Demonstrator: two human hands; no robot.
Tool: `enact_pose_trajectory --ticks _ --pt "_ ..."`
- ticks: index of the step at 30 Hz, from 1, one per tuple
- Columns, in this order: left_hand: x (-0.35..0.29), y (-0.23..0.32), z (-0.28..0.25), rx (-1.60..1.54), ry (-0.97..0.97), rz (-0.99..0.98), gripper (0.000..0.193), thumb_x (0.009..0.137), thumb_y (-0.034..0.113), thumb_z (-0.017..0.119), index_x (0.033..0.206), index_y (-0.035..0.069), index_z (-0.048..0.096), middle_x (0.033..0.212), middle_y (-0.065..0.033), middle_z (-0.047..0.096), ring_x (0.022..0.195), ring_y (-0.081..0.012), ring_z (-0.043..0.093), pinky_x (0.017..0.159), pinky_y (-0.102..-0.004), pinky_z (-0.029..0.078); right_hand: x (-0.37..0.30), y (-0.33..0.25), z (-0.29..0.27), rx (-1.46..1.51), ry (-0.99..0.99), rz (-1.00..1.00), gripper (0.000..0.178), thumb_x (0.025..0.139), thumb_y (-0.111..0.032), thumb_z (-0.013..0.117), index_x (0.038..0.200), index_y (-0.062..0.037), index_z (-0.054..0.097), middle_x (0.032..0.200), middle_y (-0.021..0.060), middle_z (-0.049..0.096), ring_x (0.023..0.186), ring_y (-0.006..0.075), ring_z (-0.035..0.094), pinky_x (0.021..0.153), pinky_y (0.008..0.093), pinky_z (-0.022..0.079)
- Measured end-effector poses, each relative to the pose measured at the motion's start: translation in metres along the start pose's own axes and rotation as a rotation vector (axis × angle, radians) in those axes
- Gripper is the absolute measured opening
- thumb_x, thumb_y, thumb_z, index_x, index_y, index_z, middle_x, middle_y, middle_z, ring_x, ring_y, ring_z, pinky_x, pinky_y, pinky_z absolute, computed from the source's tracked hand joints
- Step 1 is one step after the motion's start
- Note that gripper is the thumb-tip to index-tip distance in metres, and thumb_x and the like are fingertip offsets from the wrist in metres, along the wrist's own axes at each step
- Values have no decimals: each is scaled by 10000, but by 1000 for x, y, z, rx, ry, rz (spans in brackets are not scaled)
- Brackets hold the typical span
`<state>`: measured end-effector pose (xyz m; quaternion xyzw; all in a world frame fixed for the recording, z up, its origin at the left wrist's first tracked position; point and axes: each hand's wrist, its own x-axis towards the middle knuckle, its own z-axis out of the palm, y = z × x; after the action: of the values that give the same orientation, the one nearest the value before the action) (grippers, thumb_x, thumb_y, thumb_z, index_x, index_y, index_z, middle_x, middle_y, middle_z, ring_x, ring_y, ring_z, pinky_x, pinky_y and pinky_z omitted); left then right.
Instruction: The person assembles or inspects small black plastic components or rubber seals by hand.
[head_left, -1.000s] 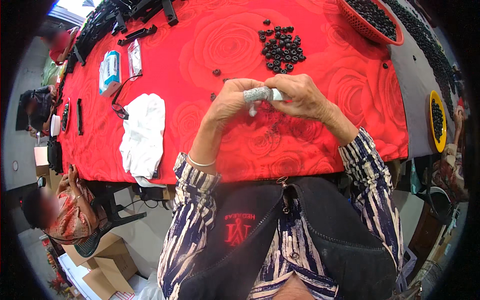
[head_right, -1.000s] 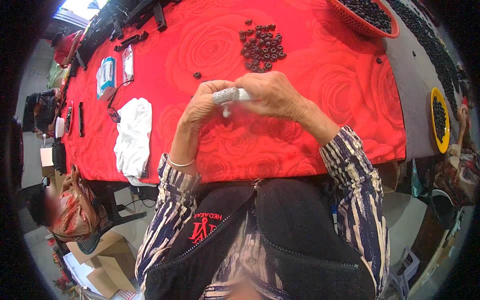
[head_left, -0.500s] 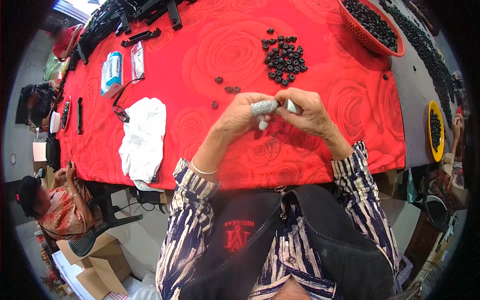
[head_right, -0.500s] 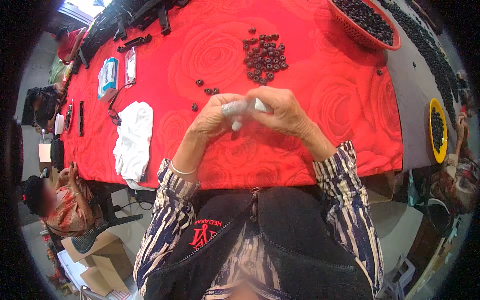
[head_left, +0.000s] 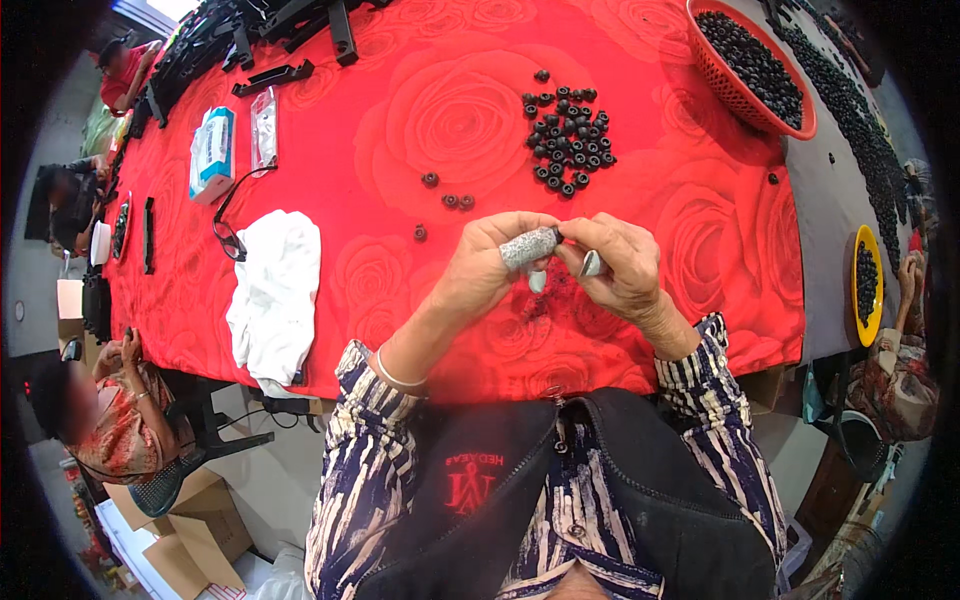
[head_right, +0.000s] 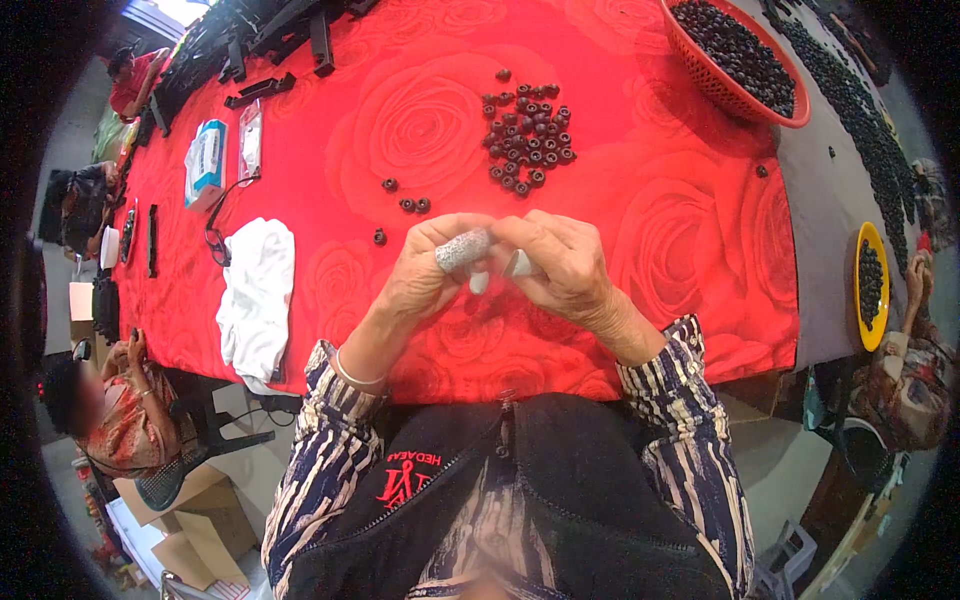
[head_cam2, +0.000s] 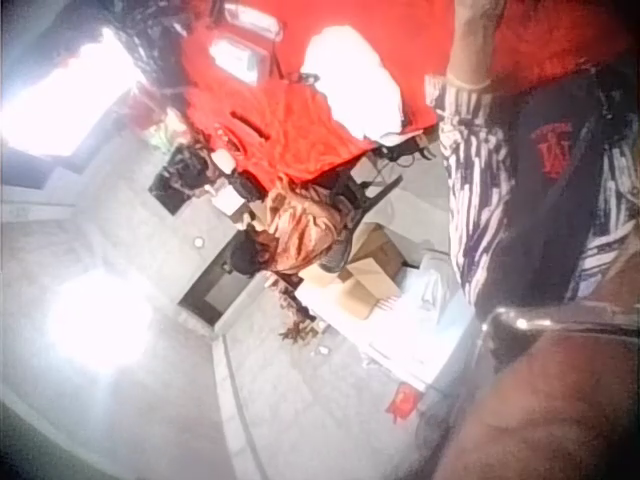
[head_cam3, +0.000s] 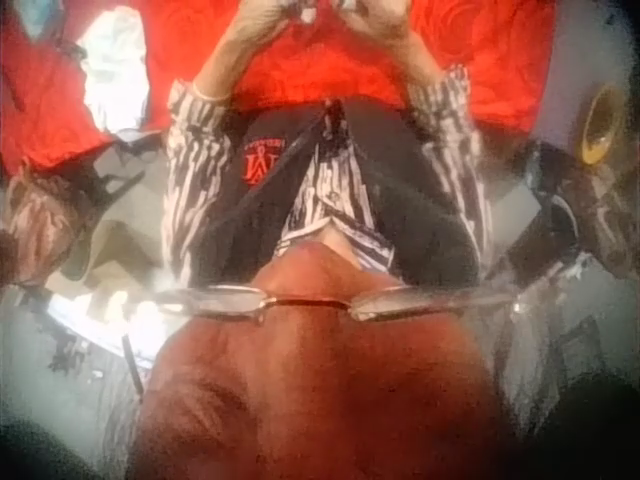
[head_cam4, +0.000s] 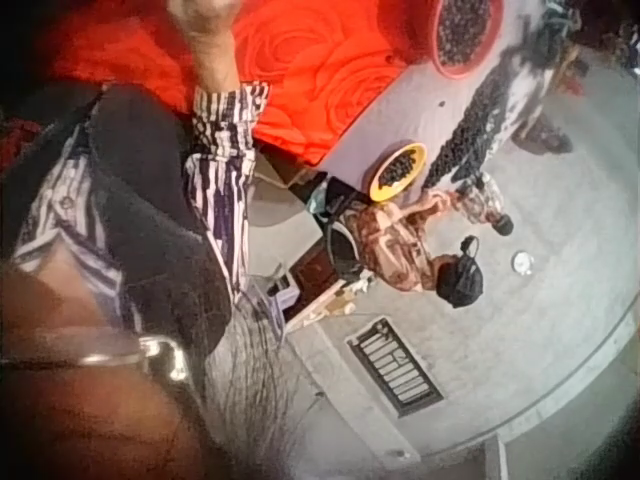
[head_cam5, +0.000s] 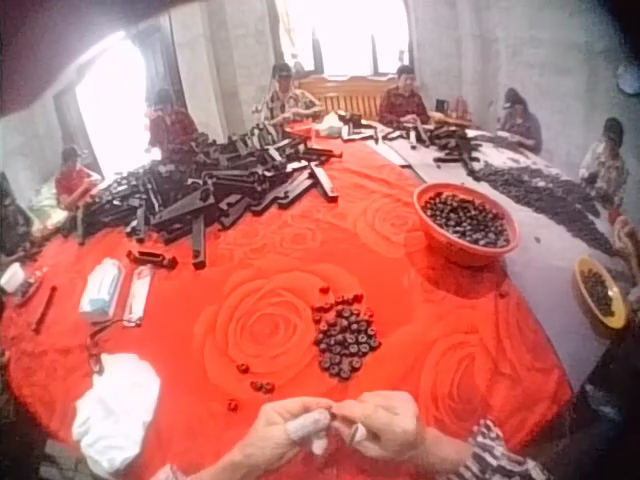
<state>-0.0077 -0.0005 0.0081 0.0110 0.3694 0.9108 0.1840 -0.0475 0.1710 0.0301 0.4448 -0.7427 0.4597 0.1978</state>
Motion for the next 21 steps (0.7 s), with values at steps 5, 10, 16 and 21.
enact_pose_trajectory --ticks 5,10,16,21 --pt "0 1 5 105 86 129 220 841 85 578 1027 -31 567 873 -79 622 657 -111 576 527 -236 480 -1 -2 -8 174 -128 495 283 720 -7 628 983 -22 525 637 37 483 505 109 454 456 246 360" --pt "0 6 8 169 124 144 212 843 71 572 1030 -30 565 866 -75 618 659 -108 572 541 -229 477 0 5 -14 353 -178 595 205 806 -64 558 997 -9 505 677 33 482 567 83 449 506 230 371" --pt "-1 8 9 235 150 164 209 848 51 559 1040 -31 557 858 -58 596 669 -101 568 562 -220 476 3 -3 -12 344 -218 624 177 836 -68 527 992 15 517 711 71 515 614 115 499 539 249 401" --pt "-1 8 11 264 113 162 206 848 39 556 1041 -32 551 863 -49 577 684 -90 556 573 -209 471 1 -2 -10 368 -204 618 191 834 -74 534 995 26 514 746 111 547 652 176 556 570 280 430"
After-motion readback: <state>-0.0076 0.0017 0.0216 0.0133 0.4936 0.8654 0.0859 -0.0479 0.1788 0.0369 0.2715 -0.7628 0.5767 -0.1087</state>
